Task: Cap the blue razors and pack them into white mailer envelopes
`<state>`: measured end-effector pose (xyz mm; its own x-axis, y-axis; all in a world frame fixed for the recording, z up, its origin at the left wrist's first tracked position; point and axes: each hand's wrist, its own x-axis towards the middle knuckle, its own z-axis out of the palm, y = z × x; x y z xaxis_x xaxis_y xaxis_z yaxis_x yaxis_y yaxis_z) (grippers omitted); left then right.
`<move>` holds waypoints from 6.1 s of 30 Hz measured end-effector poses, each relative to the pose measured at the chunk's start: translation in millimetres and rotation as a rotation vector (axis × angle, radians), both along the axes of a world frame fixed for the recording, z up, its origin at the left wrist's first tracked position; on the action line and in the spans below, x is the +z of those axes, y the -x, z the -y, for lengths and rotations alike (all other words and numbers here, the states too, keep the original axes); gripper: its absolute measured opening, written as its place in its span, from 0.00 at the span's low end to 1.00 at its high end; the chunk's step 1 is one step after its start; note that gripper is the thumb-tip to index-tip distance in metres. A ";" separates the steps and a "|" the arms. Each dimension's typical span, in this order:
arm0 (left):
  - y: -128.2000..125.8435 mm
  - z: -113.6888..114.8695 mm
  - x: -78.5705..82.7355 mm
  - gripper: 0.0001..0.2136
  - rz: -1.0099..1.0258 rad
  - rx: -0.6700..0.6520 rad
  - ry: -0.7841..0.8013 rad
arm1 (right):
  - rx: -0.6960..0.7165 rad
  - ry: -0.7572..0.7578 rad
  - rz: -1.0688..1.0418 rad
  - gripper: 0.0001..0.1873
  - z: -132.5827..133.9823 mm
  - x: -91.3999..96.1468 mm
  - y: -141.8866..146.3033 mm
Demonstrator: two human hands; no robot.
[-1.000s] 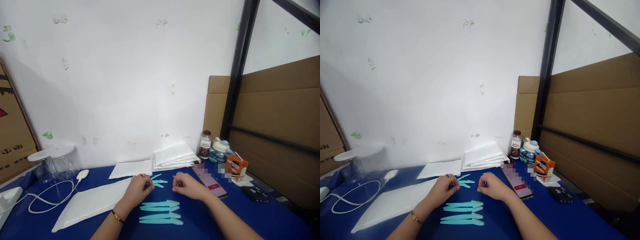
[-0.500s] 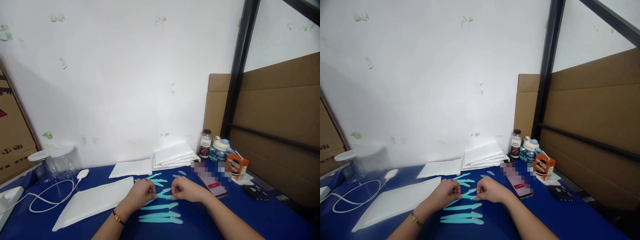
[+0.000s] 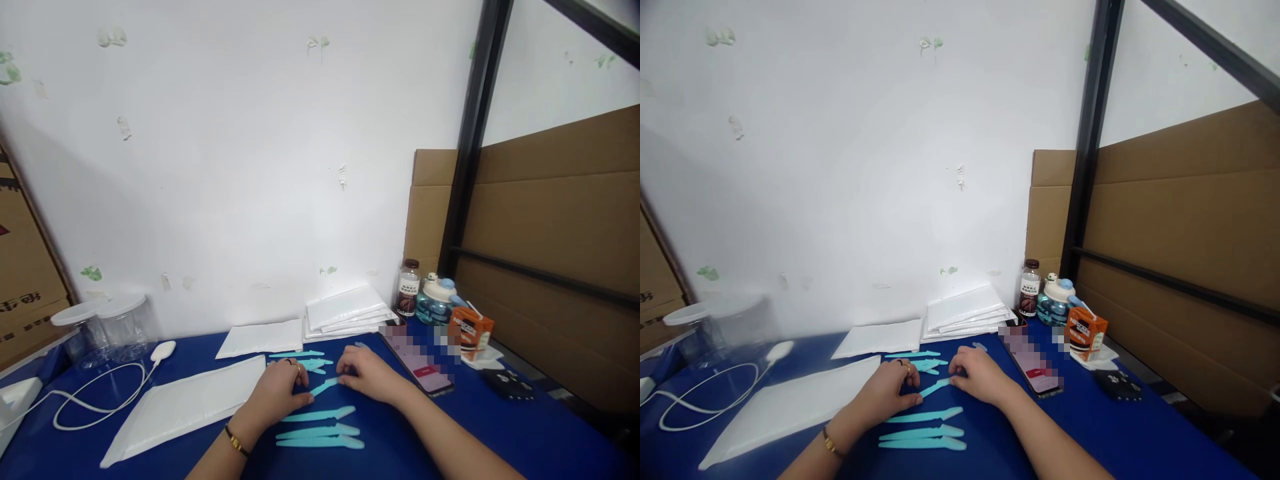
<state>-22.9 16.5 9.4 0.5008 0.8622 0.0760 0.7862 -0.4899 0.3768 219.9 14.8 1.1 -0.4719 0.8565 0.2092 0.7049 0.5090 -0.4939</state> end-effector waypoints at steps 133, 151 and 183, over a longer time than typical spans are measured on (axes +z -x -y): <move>0.9 16.2 14.1 0.11 0.291 -0.078 0.410 | -0.399 -0.114 0.191 0.07 -38.4 -13.0 -39.2; 2.8 5.5 16.1 0.21 0.453 -0.005 0.236 | -0.137 0.312 -0.825 0.19 -11.0 11.3 -18.5; -8.9 13.7 9.4 0.10 0.295 0.022 0.007 | -0.022 0.465 -0.835 0.23 7.2 4.1 17.8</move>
<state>-14.0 2.8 18.8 0.4390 0.8736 0.2098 0.6524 -0.4705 0.5941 202.0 7.6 5.3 -0.3071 0.9455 0.1080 0.0403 0.1263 -0.9912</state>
